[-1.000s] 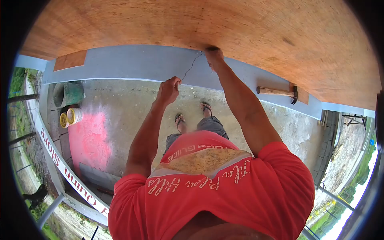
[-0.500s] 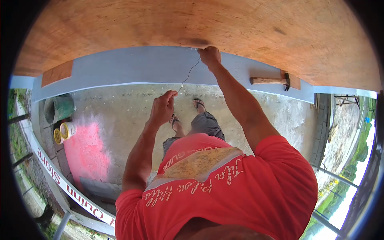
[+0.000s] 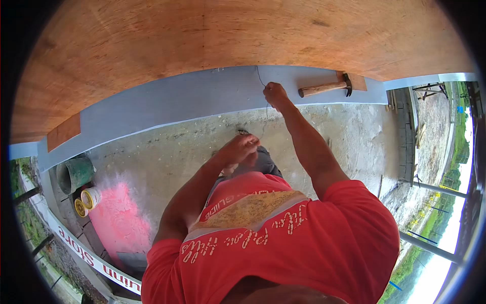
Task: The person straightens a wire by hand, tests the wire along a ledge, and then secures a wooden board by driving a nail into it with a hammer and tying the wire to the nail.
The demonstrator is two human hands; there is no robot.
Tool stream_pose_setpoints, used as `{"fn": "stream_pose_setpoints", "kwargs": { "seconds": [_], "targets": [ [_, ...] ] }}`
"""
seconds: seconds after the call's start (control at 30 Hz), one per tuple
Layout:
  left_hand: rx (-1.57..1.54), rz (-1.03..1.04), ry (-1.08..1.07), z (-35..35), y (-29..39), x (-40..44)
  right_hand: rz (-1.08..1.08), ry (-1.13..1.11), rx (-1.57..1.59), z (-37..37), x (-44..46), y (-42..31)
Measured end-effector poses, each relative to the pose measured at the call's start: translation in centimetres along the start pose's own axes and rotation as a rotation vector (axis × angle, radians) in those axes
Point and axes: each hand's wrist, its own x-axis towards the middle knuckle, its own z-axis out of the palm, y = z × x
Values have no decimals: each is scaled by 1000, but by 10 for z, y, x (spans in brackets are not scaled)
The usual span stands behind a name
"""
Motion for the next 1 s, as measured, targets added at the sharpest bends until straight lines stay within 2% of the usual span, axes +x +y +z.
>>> {"fn": "stream_pose_setpoints", "kwargs": {
  "seconds": [0.03,0.13,0.23,0.27,0.33,0.43,0.47,0.53,0.57,0.63,0.7,0.83,0.87,0.97,1.0],
  "targets": [
    [-126,-47,-62,3,2,10,81,-50,20,-7,-1,3],
    [-411,-71,15,23,8,34,-22,-34,117,3,-6,0],
    [-686,-30,175,20,15,50,-47,73,90,28,-5,1],
    [-764,-21,231,14,7,58,-11,23,168,27,-1,8],
    [-706,-24,375,12,1,59,65,-85,320,12,-18,-9],
    [-776,57,559,22,-3,58,21,-279,229,5,-5,-7],
    [-781,94,587,22,-6,57,-205,-234,-89,-2,11,-7],
    [-789,165,617,27,-14,59,-349,-52,-360,-16,38,-16],
    [-784,200,619,31,-17,61,-266,80,-309,-22,48,-23],
    [-787,282,617,37,-25,63,-446,324,-294,-16,72,-19],
    [-813,383,606,45,-33,66,-507,333,-340,-16,82,-14],
    [-860,392,660,56,-50,69,-538,287,-386,-19,84,-17],
    [-851,376,700,63,-56,66,-460,246,-304,-21,75,-23],
    [-782,336,742,61,-46,59,-504,294,-432,-13,104,-10],
    [-765,297,760,62,-47,50,-395,225,-345,-18,96,-15]
  ]
}}
